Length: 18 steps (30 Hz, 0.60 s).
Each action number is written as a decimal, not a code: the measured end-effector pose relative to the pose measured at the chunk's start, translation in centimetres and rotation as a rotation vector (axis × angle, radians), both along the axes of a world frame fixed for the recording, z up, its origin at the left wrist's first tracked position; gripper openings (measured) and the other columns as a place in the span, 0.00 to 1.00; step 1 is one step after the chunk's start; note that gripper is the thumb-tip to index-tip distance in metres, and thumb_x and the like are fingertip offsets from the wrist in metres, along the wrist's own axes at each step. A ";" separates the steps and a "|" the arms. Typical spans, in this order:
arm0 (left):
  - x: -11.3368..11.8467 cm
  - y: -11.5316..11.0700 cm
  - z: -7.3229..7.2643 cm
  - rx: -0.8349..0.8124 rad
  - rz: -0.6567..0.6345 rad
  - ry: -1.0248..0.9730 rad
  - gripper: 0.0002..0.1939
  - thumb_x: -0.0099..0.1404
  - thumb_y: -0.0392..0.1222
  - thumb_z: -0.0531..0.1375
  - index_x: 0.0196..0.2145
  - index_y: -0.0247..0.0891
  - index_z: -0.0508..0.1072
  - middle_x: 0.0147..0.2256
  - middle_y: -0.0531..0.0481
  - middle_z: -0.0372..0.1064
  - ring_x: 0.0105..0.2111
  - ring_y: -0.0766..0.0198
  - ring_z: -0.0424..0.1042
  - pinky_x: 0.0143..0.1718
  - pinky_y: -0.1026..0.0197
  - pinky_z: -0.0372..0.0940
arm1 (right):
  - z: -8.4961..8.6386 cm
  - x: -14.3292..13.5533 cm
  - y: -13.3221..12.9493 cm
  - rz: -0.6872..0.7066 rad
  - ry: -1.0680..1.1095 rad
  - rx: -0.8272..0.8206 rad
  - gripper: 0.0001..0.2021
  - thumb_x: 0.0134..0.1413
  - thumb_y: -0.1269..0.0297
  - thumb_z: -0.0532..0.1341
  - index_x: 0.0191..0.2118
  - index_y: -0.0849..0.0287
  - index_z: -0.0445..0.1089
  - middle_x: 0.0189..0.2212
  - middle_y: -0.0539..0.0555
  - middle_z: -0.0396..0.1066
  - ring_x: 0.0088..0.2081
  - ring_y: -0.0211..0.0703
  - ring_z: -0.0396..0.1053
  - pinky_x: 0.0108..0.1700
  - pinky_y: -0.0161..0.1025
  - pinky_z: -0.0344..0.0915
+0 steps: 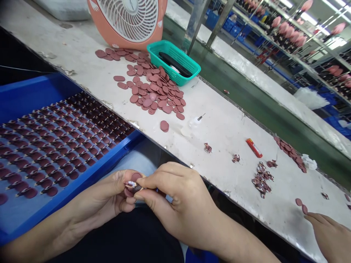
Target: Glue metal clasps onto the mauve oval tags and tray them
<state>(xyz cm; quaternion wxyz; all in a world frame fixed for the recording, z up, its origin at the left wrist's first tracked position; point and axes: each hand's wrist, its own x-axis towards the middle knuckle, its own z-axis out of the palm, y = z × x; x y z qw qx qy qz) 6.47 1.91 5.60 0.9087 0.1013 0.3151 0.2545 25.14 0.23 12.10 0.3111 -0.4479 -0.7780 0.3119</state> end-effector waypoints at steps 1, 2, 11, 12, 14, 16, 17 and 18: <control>0.0 0.0 0.0 -0.009 0.004 0.011 0.14 0.48 0.48 0.77 0.24 0.36 0.82 0.21 0.54 0.72 0.20 0.75 0.70 0.23 0.74 0.72 | -0.1 0.0 0.0 -0.001 0.004 -0.003 0.04 0.59 0.72 0.67 0.39 0.65 0.78 0.29 0.52 0.76 0.30 0.32 0.71 0.34 0.29 0.69; 0.0 0.1 -0.1 -0.014 0.010 0.022 0.14 0.48 0.48 0.77 0.24 0.36 0.82 0.20 0.54 0.72 0.20 0.75 0.70 0.23 0.74 0.72 | -0.1 0.0 0.0 -0.001 0.007 -0.005 0.03 0.59 0.72 0.67 0.39 0.65 0.78 0.29 0.51 0.76 0.30 0.32 0.71 0.34 0.29 0.69; 0.1 0.3 0.1 -0.030 0.050 0.056 0.18 0.43 0.52 0.78 0.26 0.36 0.82 0.21 0.54 0.72 0.20 0.74 0.70 0.20 0.73 0.72 | -0.4 0.0 0.8 0.013 0.033 -0.040 0.03 0.58 0.71 0.68 0.38 0.61 0.78 0.28 0.49 0.76 0.29 0.31 0.71 0.33 0.28 0.68; 0.1 0.3 0.0 -0.025 0.054 0.055 0.20 0.44 0.54 0.77 0.26 0.36 0.81 0.22 0.54 0.72 0.21 0.73 0.71 0.20 0.72 0.73 | -0.6 0.0 0.9 0.016 0.042 -0.040 0.03 0.58 0.72 0.67 0.39 0.60 0.78 0.28 0.49 0.77 0.29 0.30 0.71 0.33 0.28 0.68; -0.1 0.5 -0.3 -0.001 0.051 0.051 0.24 0.45 0.60 0.74 0.29 0.36 0.82 0.24 0.52 0.72 0.24 0.69 0.73 0.20 0.70 0.74 | -0.9 0.0 1.1 0.020 0.046 -0.021 0.04 0.59 0.73 0.66 0.39 0.59 0.77 0.29 0.48 0.77 0.30 0.30 0.72 0.35 0.27 0.68; -0.3 0.7 -0.7 0.037 0.087 0.088 0.30 0.45 0.64 0.73 0.36 0.35 0.82 0.29 0.49 0.74 0.28 0.66 0.75 0.21 0.69 0.74 | -1.5 -0.2 1.4 -0.016 0.012 0.058 0.05 0.60 0.73 0.65 0.41 0.59 0.76 0.30 0.48 0.77 0.31 0.30 0.72 0.35 0.27 0.69; -0.4 0.7 -0.9 0.059 0.139 0.136 0.31 0.45 0.64 0.73 0.37 0.36 0.81 0.32 0.48 0.74 0.29 0.66 0.74 0.21 0.69 0.74 | -1.9 -0.3 1.5 -0.054 -0.021 0.122 0.05 0.60 0.73 0.65 0.41 0.59 0.76 0.30 0.48 0.76 0.30 0.31 0.72 0.33 0.28 0.69; -0.4 0.7 -1.0 0.086 0.211 0.198 0.29 0.45 0.61 0.74 0.37 0.36 0.80 0.32 0.50 0.73 0.29 0.66 0.73 0.21 0.69 0.74 | -2.4 -0.6 1.6 -0.100 -0.063 0.196 0.05 0.59 0.73 0.65 0.41 0.60 0.75 0.30 0.49 0.76 0.30 0.32 0.72 0.32 0.29 0.69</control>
